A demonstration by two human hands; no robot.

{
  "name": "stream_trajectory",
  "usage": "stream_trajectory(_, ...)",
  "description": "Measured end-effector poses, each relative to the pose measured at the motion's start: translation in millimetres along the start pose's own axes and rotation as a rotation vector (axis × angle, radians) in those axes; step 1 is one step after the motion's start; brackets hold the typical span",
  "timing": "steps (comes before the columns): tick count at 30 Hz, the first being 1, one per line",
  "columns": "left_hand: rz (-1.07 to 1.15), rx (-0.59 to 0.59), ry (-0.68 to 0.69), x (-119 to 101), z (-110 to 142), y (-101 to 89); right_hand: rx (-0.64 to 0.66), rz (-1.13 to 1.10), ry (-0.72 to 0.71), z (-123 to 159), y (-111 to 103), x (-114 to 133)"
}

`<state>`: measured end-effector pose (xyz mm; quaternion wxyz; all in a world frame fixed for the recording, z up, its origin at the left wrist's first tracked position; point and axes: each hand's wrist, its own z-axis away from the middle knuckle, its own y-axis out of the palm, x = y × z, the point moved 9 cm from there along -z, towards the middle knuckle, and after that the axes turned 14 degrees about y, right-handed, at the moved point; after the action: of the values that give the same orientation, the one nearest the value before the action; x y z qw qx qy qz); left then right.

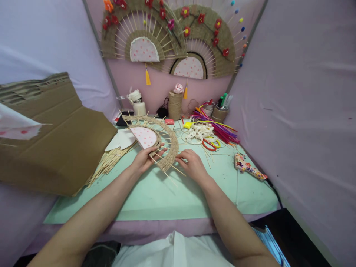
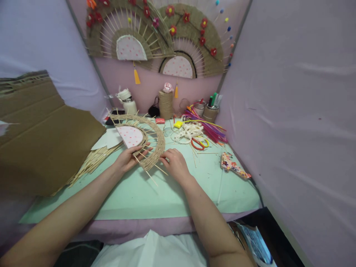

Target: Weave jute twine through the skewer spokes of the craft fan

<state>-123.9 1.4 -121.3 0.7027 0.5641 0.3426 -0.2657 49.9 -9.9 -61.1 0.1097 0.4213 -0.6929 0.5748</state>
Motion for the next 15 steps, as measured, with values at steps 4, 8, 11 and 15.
stream_trajectory(4, -0.002, 0.011, 0.003, 0.4, 0.2, 0.7, -0.03, -0.003, 0.014, 0.6, 0.5, -1.6)
stream_trajectory(8, 0.019, 0.012, -0.006, 1.3, 0.2, 1.3, -0.054, -0.001, 0.032, 1.1, -0.4, -2.4)
stream_trajectory(11, 0.028, 0.015, -0.002, 0.8, 0.6, 2.2, -0.058, -0.011, 0.031, 1.1, -1.1, -1.6)
stream_trajectory(15, 0.031, 0.032, -0.001, 1.1, 1.1, 3.4, -0.061, -0.02, 0.033, 1.4, -1.1, -1.4)
